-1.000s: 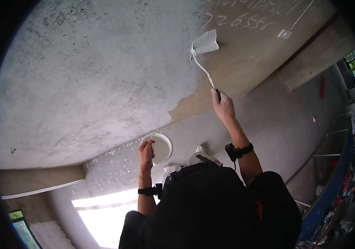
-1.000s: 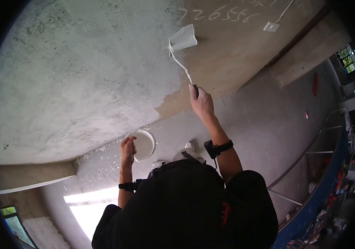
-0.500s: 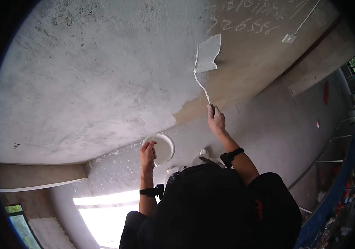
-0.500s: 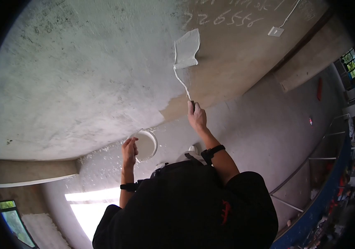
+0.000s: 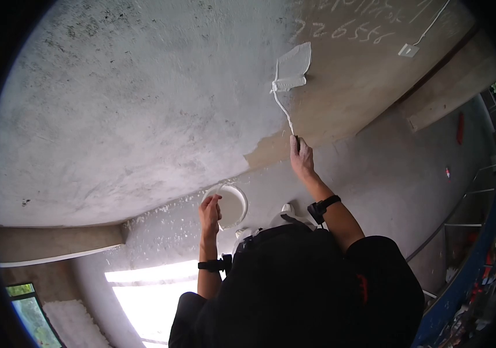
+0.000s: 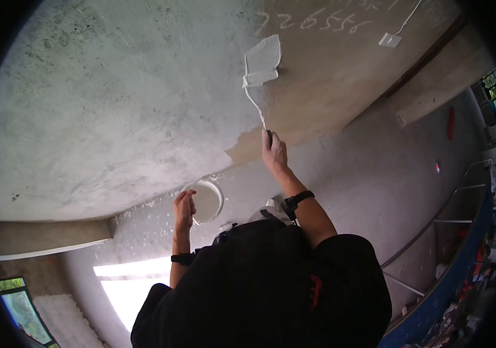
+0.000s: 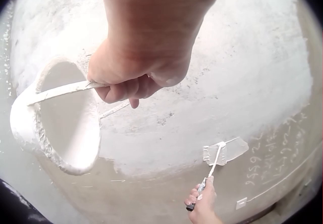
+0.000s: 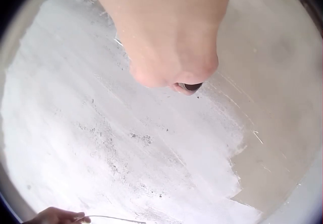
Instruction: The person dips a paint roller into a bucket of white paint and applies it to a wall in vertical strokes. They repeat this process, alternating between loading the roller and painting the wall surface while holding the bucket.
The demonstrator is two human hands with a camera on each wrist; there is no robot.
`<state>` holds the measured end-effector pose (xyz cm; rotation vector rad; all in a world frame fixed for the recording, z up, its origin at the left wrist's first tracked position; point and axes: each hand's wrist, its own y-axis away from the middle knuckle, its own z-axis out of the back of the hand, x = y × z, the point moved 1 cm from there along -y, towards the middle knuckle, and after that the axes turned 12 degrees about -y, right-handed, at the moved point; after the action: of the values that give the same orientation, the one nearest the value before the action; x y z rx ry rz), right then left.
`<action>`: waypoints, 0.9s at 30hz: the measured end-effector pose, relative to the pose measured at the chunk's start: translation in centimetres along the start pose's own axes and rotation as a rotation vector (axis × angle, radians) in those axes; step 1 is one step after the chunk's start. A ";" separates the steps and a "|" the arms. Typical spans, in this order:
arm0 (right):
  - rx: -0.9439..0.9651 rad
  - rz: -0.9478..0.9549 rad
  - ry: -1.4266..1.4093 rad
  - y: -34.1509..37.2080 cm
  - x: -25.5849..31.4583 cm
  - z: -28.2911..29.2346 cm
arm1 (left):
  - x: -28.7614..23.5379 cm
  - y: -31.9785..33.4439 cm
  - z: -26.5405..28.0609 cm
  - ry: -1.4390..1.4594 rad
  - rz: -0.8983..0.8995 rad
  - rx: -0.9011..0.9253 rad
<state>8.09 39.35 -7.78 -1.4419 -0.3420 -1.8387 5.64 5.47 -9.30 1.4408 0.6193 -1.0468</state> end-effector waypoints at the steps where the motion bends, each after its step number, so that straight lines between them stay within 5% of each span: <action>1: -0.023 0.033 -0.019 -0.3 0.4 0.1 | 0.0 0.0 0.0 -0.001 0.003 0.001; 4: -0.043 0.268 0.015 -1.6 0.7 0.3 | -0.1 -0.1 -0.1 -0.001 0.007 0.003; 7: 0.000 0.080 -0.020 -2.7 3.5 1.4 | -0.1 -0.2 -0.3 -0.020 0.012 -0.004; 13: 0.006 0.072 -0.042 -3.4 5.5 2.5 | -0.3 -0.2 -0.4 -0.043 0.022 0.014; 17: -0.007 0.168 -0.016 -2.4 1.7 2.0 | -0.4 -0.3 -0.4 -0.048 0.024 0.006; 19: 0.002 -0.002 -0.006 -0.6 0.9 2.4 | -0.2 -0.4 -0.4 -0.045 0.028 0.002; 27: 0.073 -0.049 0.180 4.9 -8.8 0.9 | 0.3 -0.2 -0.2 -0.053 0.026 -0.035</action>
<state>12.77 40.07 -16.67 -1.2180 -0.3529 -1.9589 5.67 5.65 -9.63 1.3830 0.5763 -1.0459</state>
